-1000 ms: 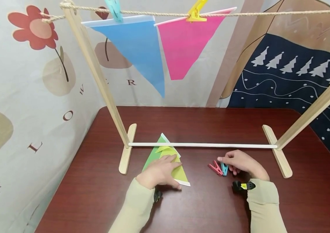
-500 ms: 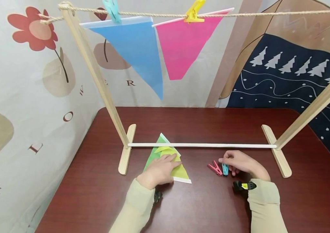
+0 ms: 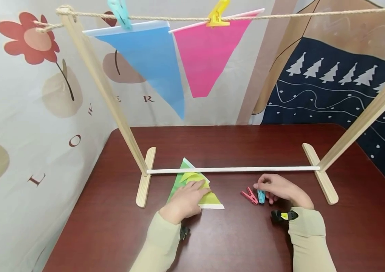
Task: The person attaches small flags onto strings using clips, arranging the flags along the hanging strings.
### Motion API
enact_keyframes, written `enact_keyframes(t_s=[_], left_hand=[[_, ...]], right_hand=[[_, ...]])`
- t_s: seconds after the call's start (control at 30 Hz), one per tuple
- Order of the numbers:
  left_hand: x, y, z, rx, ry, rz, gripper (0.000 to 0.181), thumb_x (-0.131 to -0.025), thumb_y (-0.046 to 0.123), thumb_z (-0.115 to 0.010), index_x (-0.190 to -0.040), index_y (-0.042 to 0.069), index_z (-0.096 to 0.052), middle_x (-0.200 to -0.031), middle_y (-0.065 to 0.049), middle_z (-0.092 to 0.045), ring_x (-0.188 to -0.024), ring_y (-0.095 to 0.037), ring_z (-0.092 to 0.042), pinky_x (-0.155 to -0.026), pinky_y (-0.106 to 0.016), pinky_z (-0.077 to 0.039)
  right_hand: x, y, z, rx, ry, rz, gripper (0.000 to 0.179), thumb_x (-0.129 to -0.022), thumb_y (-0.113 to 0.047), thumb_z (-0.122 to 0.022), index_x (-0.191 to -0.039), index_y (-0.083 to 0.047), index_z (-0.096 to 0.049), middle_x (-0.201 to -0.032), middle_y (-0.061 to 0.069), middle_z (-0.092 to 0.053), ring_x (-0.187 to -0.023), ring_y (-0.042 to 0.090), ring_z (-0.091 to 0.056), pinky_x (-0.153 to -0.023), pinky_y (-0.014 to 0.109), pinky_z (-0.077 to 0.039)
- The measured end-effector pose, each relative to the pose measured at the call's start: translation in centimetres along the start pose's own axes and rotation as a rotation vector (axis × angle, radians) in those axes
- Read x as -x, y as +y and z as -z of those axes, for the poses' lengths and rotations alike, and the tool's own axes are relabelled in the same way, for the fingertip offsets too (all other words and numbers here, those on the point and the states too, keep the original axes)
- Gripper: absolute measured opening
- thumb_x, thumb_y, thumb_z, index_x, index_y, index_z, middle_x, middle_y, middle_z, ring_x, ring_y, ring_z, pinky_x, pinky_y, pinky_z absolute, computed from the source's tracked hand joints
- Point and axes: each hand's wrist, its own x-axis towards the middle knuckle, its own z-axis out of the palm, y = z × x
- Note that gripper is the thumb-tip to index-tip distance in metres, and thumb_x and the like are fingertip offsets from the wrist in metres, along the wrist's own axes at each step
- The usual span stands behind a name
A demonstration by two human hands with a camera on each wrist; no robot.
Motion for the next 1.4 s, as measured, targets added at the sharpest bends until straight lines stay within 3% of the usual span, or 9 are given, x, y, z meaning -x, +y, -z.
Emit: enact_keyframes(t_s=[0.23, 0.47, 0.6, 0.83, 1.1, 1.27, 1.4], left_hand=[[0.2, -0.5, -0.1, 0.09, 0.06, 0.02, 0.067, -0.071, 0.02, -0.073, -0.132, 0.019, -0.046, -0.138, 0.004, -0.044, -0.125, -0.022, -0.04, -0.095, -0.048, -0.039], [0.2, -0.6, -0.1, 0.1, 0.083, 0.015, 0.033, -0.07, 0.022, -0.075, -0.093, 0.021, -0.051, -0.113, 0.006, -0.05, -0.115, -0.021, -0.045, -0.08, -0.04, -0.04], [0.3, -0.5, 0.0, 0.088, 0.089, 0.017, 0.033, -0.068, 0.023, -0.076, -0.088, 0.021, -0.05, -0.11, 0.006, -0.048, -0.11, -0.021, -0.046, -0.077, -0.038, -0.039], [0.5, 0.2, 0.1, 0.104, 0.089, 0.005, 0.042, -0.068, 0.024, -0.078, -0.101, 0.019, -0.052, -0.136, -0.001, -0.042, -0.122, -0.024, -0.044, -0.083, -0.044, -0.044], [0.5, 0.5, 0.1, 0.114, 0.115, 0.005, 0.028, -0.068, 0.017, -0.077, -0.08, 0.015, -0.052, -0.133, -0.014, -0.041, -0.118, -0.03, -0.045, -0.078, -0.041, -0.046], [0.4, 0.6, 0.0, 0.115, 0.094, 0.057, 0.027, -0.068, 0.018, -0.076, -0.072, 0.019, -0.048, -0.136, -0.013, -0.04, -0.126, -0.03, -0.038, -0.085, -0.056, -0.041], [0.6, 0.8, -0.1, 0.063, 0.104, 0.067, 0.025, -0.068, 0.018, -0.074, -0.065, 0.02, -0.049, -0.135, -0.009, -0.044, -0.126, -0.027, -0.04, -0.077, -0.049, -0.047]], right_hand=[[0.0, 0.0, -0.3, -0.02, -0.005, -0.02, 0.039, -0.085, -0.043, -0.06, -0.097, -0.006, -0.056, -0.06, 0.005, -0.055, -0.047, 0.019, -0.057, -0.049, 0.032, -0.048], [0.1, -0.1, 0.0, -0.022, 0.0, 0.003, 0.039, -0.086, -0.041, -0.059, -0.098, -0.004, -0.056, -0.06, 0.006, -0.054, -0.047, 0.02, -0.058, -0.049, 0.032, -0.047], [0.1, -0.1, 0.1, -0.028, 0.008, -0.023, 0.038, -0.086, -0.041, -0.059, -0.097, -0.005, -0.056, -0.062, 0.007, -0.055, -0.048, 0.02, -0.058, -0.05, 0.032, -0.048], [-0.1, 0.2, -0.1, -0.046, 0.013, -0.027, 0.039, -0.086, -0.043, -0.059, -0.096, -0.005, -0.056, -0.063, 0.007, -0.055, -0.048, 0.021, -0.058, -0.05, 0.033, -0.049], [-0.2, 0.6, 0.0, -0.081, 0.026, -0.026, 0.04, -0.086, -0.043, -0.059, -0.095, -0.003, -0.055, -0.063, 0.008, -0.056, -0.049, 0.022, -0.058, -0.05, 0.034, -0.049], [-0.2, 0.6, 0.0, -0.103, 0.024, -0.025, 0.041, -0.086, -0.043, -0.059, -0.095, -0.003, -0.054, -0.063, 0.008, -0.056, -0.049, 0.022, -0.058, -0.05, 0.034, -0.049], [-0.2, 0.6, 0.1, -0.112, 0.01, -0.024, 0.041, -0.086, -0.043, -0.058, -0.094, -0.003, -0.054, -0.061, 0.007, -0.056, -0.049, 0.022, -0.058, -0.05, 0.034, -0.049]])
